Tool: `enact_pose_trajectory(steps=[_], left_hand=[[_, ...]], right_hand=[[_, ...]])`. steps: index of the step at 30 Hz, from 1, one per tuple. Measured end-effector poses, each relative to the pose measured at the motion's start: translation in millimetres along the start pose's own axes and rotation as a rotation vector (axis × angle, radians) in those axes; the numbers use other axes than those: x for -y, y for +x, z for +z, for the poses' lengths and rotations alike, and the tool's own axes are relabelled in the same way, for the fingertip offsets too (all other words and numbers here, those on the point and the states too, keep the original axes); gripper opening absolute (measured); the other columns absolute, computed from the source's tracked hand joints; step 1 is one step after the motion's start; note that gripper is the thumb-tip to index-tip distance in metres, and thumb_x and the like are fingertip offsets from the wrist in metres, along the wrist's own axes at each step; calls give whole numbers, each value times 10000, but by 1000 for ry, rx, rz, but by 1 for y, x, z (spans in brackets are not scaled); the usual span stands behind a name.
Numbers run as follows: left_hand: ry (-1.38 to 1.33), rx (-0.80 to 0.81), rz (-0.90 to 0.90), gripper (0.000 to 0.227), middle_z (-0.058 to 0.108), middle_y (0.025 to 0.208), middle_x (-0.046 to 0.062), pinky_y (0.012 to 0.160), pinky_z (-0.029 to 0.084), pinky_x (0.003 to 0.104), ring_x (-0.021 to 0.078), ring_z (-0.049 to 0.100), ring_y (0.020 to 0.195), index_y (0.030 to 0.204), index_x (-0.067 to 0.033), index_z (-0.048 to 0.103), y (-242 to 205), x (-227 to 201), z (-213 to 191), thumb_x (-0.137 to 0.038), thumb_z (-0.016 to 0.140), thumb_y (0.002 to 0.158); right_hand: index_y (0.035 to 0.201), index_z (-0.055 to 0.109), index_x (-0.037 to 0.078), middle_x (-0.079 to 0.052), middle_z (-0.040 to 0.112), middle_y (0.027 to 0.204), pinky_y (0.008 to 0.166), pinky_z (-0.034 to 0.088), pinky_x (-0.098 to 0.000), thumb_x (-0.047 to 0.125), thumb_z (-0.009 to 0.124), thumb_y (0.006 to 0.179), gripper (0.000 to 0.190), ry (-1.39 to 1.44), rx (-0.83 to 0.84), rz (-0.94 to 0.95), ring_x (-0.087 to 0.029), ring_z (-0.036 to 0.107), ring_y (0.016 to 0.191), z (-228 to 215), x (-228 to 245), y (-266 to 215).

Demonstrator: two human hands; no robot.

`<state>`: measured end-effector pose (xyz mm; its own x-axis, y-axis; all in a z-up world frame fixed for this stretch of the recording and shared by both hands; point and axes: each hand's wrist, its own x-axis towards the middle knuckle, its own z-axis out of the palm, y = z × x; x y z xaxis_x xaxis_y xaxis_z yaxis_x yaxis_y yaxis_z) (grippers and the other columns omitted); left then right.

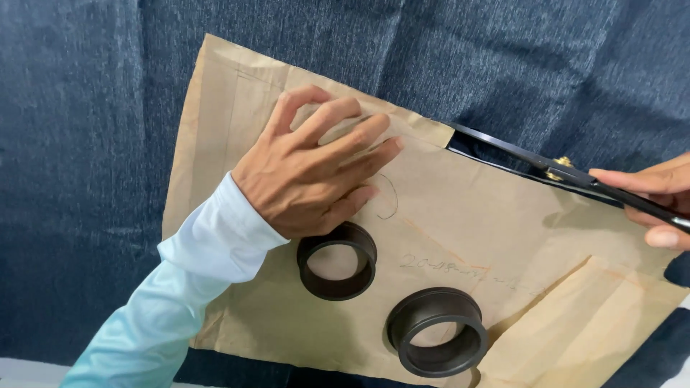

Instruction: The person cuts a piece of dark denim fabric using large shears, following a paper pattern placed on top. They trim the edges and remove excess fabric, then lift the pattern to reveal the cut shape.

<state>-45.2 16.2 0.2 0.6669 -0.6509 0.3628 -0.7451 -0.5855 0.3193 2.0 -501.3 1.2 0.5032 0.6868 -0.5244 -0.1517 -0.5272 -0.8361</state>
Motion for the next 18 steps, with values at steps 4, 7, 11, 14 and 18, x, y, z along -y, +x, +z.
enact_pose_trajectory(steps=[4,7,11,14,18], left_hand=[[41,1,-13,375,580,1344,76,1010,401,591,306,616,1152,1318,-129,663,-3,0,1,-353,534,1046],[54,-26,-17,380,604,1317,70,1021,375,602,300,626,1153,1286,-121,683,-3,1,-1,-349,468,1071],[92,-9,-18,420,608,1330,52,1040,382,571,268,624,1156,1333,-138,659,-6,2,0,-396,452,1075],[112,30,-27,451,592,1379,32,1045,375,540,253,609,1194,1382,-155,638,-7,1,1,-425,494,1050],[132,43,-32,462,578,1407,20,1022,371,503,251,599,1217,1392,-179,625,-7,2,1,-412,581,996]], right_hand=[[1443,636,176,1,594,507,386,403,-229,366,777,651,827,-162,-1,44,-86,471,408,0,19,10],[1473,592,131,42,566,538,454,432,-212,365,748,712,811,-127,52,-40,-78,487,452,2,21,16],[1485,573,143,32,540,540,434,421,-205,341,783,683,852,-118,50,-19,-72,454,435,-2,3,10],[1494,553,131,36,523,532,417,416,-201,335,793,678,875,-106,60,-11,-70,440,422,-2,-9,4],[1473,582,139,42,548,541,418,431,-196,388,776,684,850,-77,23,-8,-62,493,424,6,15,14]])
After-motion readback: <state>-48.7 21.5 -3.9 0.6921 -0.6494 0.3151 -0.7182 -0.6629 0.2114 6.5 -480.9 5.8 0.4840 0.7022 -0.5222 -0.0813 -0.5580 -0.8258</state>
